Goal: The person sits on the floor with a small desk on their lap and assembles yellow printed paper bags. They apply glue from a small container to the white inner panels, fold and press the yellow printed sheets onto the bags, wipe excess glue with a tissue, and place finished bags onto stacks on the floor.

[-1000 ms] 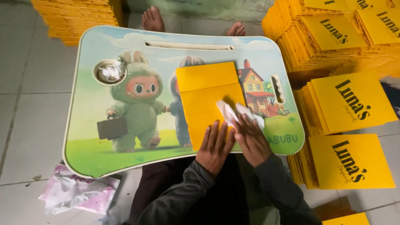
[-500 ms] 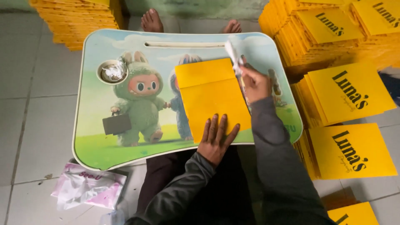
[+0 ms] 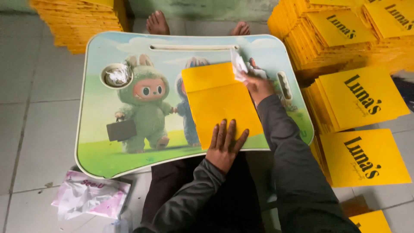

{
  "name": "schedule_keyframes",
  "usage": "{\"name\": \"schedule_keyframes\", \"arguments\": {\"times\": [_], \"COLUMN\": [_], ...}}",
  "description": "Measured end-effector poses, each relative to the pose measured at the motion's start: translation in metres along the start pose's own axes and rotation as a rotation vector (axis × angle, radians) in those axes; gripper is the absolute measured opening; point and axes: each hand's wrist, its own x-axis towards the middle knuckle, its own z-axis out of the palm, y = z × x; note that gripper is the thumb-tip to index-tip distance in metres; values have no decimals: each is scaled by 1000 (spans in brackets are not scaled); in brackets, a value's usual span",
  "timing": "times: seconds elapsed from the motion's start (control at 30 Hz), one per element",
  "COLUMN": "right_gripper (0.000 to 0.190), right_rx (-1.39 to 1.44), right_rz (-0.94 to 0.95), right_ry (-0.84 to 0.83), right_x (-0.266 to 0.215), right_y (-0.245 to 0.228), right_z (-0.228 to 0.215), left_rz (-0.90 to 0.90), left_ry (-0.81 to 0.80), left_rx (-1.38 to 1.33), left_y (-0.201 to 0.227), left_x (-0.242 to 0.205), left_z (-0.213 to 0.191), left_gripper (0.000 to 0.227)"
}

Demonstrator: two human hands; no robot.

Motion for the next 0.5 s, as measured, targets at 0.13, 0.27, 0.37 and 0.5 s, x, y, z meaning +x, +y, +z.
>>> {"name": "schedule_keyframes", "arguments": {"times": [0.13, 0.27, 0.37, 0.5], "right_gripper": [27, 48, 48, 59], "right_rx": [170, -13, -213, -226], "right_rz": [76, -171, 270, 342], "right_ry": [90, 140, -6, 21], "right_x": [-41, -78, -37, -28], "right_y": [-114, -92, 7, 61], "right_z": [-65, -18, 10, 1], "left_rz": [12, 2, 2, 14], "left_ry": [4, -2, 10, 12], "left_rx": [34, -5, -25, -49], "left_y": [-2, -4, -5, -5], "left_x": [2, 5, 8, 3], "left_z": [4, 1, 5, 2], "left_gripper": [47, 46, 49, 46]}}
